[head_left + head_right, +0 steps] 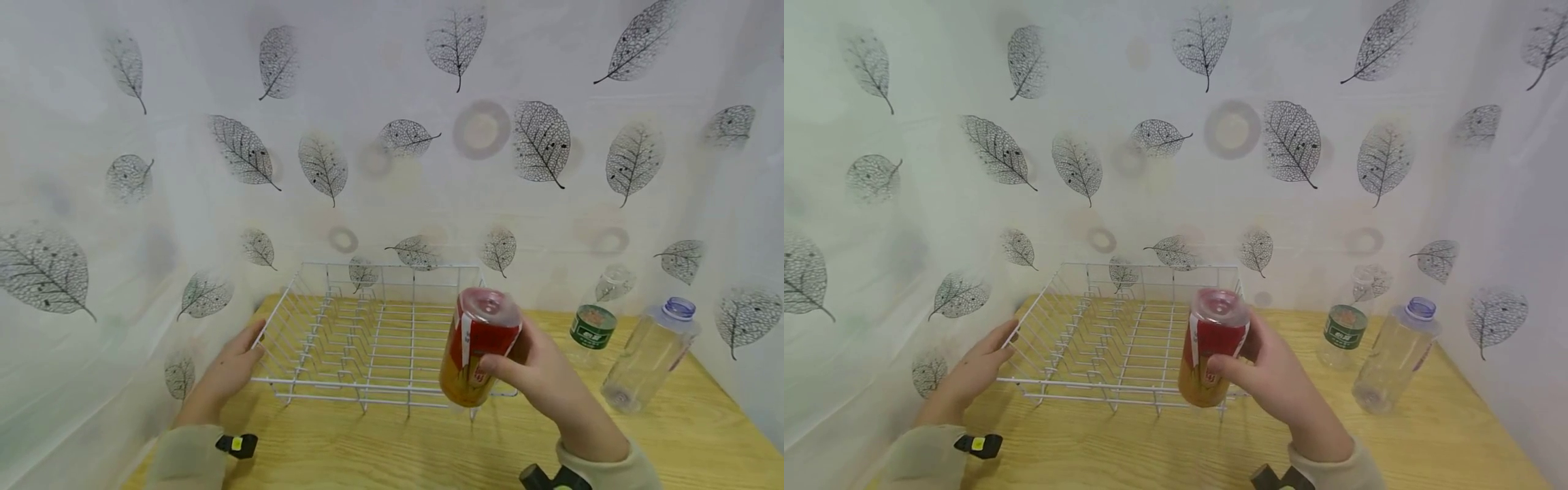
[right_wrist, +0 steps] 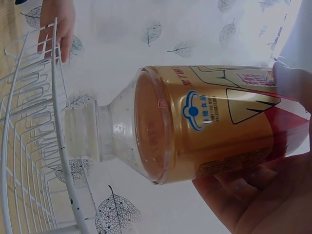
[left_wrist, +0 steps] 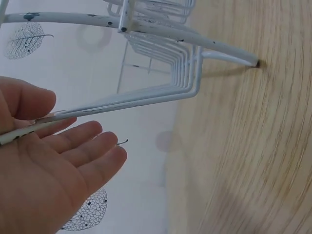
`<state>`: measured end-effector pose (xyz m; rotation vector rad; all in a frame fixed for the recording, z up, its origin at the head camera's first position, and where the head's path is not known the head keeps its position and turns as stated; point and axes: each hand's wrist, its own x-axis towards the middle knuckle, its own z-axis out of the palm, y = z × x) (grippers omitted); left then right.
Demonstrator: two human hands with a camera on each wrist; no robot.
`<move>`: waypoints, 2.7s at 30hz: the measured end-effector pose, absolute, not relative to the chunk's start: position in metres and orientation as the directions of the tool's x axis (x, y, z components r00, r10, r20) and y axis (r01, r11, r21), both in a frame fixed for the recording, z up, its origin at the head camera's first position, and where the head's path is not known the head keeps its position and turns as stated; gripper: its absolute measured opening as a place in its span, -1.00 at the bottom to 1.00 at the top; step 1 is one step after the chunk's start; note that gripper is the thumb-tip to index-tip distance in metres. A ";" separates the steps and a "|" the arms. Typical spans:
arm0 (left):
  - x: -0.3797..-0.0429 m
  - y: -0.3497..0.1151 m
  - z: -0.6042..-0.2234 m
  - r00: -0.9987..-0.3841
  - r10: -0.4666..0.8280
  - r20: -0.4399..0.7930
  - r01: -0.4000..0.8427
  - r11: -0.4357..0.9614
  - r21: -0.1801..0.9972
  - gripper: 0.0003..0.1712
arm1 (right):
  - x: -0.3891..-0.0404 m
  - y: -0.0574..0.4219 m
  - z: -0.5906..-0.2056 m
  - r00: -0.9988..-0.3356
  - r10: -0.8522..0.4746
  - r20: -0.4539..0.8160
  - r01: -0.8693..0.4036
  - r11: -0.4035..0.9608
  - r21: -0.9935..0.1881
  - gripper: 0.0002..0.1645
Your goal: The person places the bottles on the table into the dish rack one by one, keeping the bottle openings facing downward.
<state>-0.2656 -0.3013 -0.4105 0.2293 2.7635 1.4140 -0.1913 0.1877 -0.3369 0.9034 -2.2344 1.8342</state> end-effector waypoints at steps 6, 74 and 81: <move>-0.265 -0.301 -0.413 -0.985 0.173 0.019 0.102 0.485 0.868 -0.31 | -0.197 0.186 -0.329 -0.811 -0.376 0.449 -0.512 0.081 -0.855 -0.19; -0.267 -0.304 -0.416 -0.974 0.220 0.044 0.133 0.410 0.902 -0.31 | -0.436 0.062 -0.391 -0.992 -0.116 0.039 -0.070 0.274 -0.959 0.03; -0.269 -0.305 -0.418 -0.974 0.220 0.061 0.150 0.417 0.896 -0.32 | -0.441 0.062 -0.389 -0.994 -0.102 0.028 -0.060 0.330 -0.942 0.01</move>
